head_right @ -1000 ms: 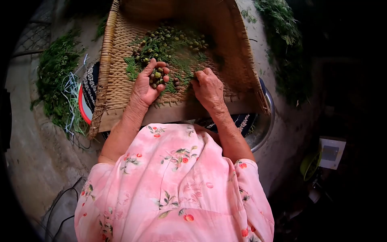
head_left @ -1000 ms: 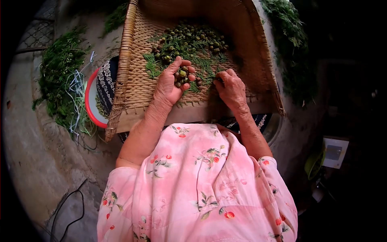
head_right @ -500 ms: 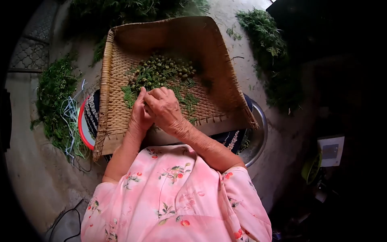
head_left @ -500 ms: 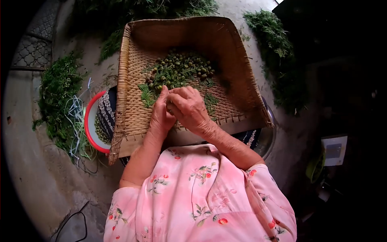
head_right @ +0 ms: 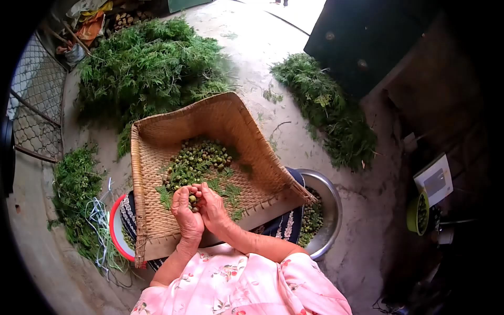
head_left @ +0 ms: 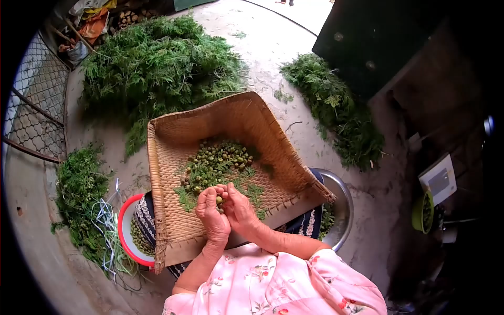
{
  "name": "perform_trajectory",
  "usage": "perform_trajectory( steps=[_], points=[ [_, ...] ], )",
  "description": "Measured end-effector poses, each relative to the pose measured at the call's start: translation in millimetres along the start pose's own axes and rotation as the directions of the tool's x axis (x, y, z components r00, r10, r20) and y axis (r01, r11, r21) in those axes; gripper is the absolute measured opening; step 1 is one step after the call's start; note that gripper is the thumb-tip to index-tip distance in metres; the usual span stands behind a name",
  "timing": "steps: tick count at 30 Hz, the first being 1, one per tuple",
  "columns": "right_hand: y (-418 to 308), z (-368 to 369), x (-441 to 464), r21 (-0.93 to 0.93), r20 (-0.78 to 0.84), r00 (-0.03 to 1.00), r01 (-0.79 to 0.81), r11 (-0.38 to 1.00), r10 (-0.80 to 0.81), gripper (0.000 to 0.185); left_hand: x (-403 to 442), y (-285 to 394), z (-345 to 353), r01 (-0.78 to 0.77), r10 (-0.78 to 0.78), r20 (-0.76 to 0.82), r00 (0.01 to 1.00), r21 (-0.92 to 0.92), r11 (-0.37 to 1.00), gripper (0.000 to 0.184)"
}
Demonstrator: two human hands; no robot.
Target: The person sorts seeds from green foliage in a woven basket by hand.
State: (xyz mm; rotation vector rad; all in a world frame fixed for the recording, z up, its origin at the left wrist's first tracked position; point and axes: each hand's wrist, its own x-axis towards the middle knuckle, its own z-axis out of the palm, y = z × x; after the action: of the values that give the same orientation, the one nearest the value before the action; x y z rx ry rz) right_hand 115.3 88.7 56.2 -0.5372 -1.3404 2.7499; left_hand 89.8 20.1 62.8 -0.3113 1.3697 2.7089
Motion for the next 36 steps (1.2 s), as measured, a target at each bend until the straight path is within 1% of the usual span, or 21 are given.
perform_trajectory(
  steps=[1, 3, 4, 5, 6, 7, 8, 9, 11, 12, 15, 17, 22, 25, 28, 31, 32, 33, 34, 35, 36],
  points=[
    [-1, -1, 0, 0.002, 0.003, 1.000, 0.012, 1.000, -0.012, 0.034, -4, 1, 3, -0.053, 0.049, 0.043, 0.998, 0.097, 0.994, 0.011],
    [-4, -2, 0, 0.355, 0.021, 0.994, -0.110, 0.928, 0.110, 0.034, -11, 4, 9, -0.176, 0.144, 0.134, 0.981, 0.276, 0.945, 0.013],
    [-6, -2, -4, 0.357, 0.023, 0.994, -0.104, 0.928, 0.102, 0.034, -10, -1, 3, -0.213, 0.154, 0.178, 0.972, 0.389, 0.896, 0.011],
    [-11, -1, -11, 0.071, 0.037, 0.997, 0.070, 0.995, -0.073, 0.032, -12, -3, 2, -0.218, 0.156, 0.184, 0.971, 0.389, 0.895, 0.011],
    [-16, 0, -20, -0.213, 0.098, 0.968, 0.249, 0.945, -0.233, 0.031, -16, -4, 2, -0.255, 0.176, 0.211, 0.962, 0.451, 0.855, 0.010],
    [-19, 0, -24, -0.464, 0.202, 0.910, 0.415, 0.783, -0.362, 0.030, -18, -5, 2, -0.294, 0.195, 0.241, 0.951, 0.508, 0.810, 0.010],
    [-18, -3, -23, -0.527, 0.236, 0.887, 0.460, 0.715, -0.397, 0.031, -21, 2, 6, -0.355, 0.221, 0.295, 0.929, 0.547, 0.758, 0.010],
    [-12, -9, -19, -0.525, 0.234, 0.887, 0.460, 0.716, -0.399, 0.031, -21, 2, 8, -0.355, 0.220, 0.298, 0.929, 0.549, 0.757, 0.010],
    [1, -21, -13, -0.613, 0.342, 0.787, 0.601, 0.513, -0.514, 0.033, -22, 3, 10, -0.572, 0.357, 0.452, 0.818, 0.565, 0.595, 0.008],
    [2, -22, -10, -0.637, 0.386, 0.738, 0.647, 0.418, -0.553, 0.032, -23, 4, 9, -0.574, 0.356, 0.456, 0.816, 0.566, 0.592, 0.008],
    [3, -19, -7, -0.657, 0.442, 0.673, 0.693, 0.297, -0.593, 0.028, -27, 8, 12, -0.706, 0.412, 0.573, 0.709, 0.578, 0.410, 0.006],
    [6, -19, -9, -0.663, 0.455, 0.662, 0.698, 0.269, -0.596, 0.026, -35, 15, 18, -0.704, 0.380, 0.592, 0.710, 0.589, 0.397, 0.009],
    [13, -17, -15, -0.635, 0.476, 0.644, 0.723, 0.273, -0.599, 0.023, -38, 11, 14, -0.800, 0.379, 0.705, 0.599, 0.530, 0.280, 0.009],
    [17, -19, -22, -0.608, 0.463, 0.659, 0.723, 0.329, -0.593, 0.023, -44, 7, 13, -0.781, 0.313, 0.720, 0.619, 0.527, 0.334, 0.010],
    [19, -20, -30, -0.554, 0.431, 0.690, 0.711, 0.432, -0.582, 0.024, -55, 10, 19, -0.803, 0.285, 0.761, 0.583, 0.487, 0.344, 0.009],
    [14, -24, -30, -0.428, 0.333, 0.755, 0.654, 0.623, -0.564, 0.025, -60, 19, 24, -0.845, 0.295, 0.800, 0.522, 0.437, 0.310, 0.010],
    [10, -27, -27, -0.311, 0.277, 0.792, 0.610, 0.729, -0.545, 0.026, -59, 21, 23, -0.850, 0.329, 0.796, 0.507, 0.400, 0.342, 0.011],
    [6, -31, -24, -0.060, 0.239, 0.854, 0.488, 0.871, -0.462, 0.027, -58, 22, 23, -0.855, 0.362, 0.794, 0.489, 0.354, 0.380, 0.011],
    [3, -40, -24, 0.258, 0.255, 0.934, 0.182, 0.949, -0.249, 0.028, -59, 27, 23, -0.849, 0.378, 0.774, 0.508, 0.377, 0.371, 0.012],
    [-8, -52, -30, 0.575, 0.398, 0.902, -0.388, 0.721, 0.168, 0.030, -58, 24, 18, -0.767, 0.374, 0.687, 0.623, 0.445, 0.461, 0.014],
    [-32, -51, -43, 0.504, 0.239, 0.918, -0.397, 0.767, 0.318, 0.031, -53, 22, 15, -0.759, 0.391, 0.657, 0.645, 0.487, 0.433, 0.013]
  ],
)
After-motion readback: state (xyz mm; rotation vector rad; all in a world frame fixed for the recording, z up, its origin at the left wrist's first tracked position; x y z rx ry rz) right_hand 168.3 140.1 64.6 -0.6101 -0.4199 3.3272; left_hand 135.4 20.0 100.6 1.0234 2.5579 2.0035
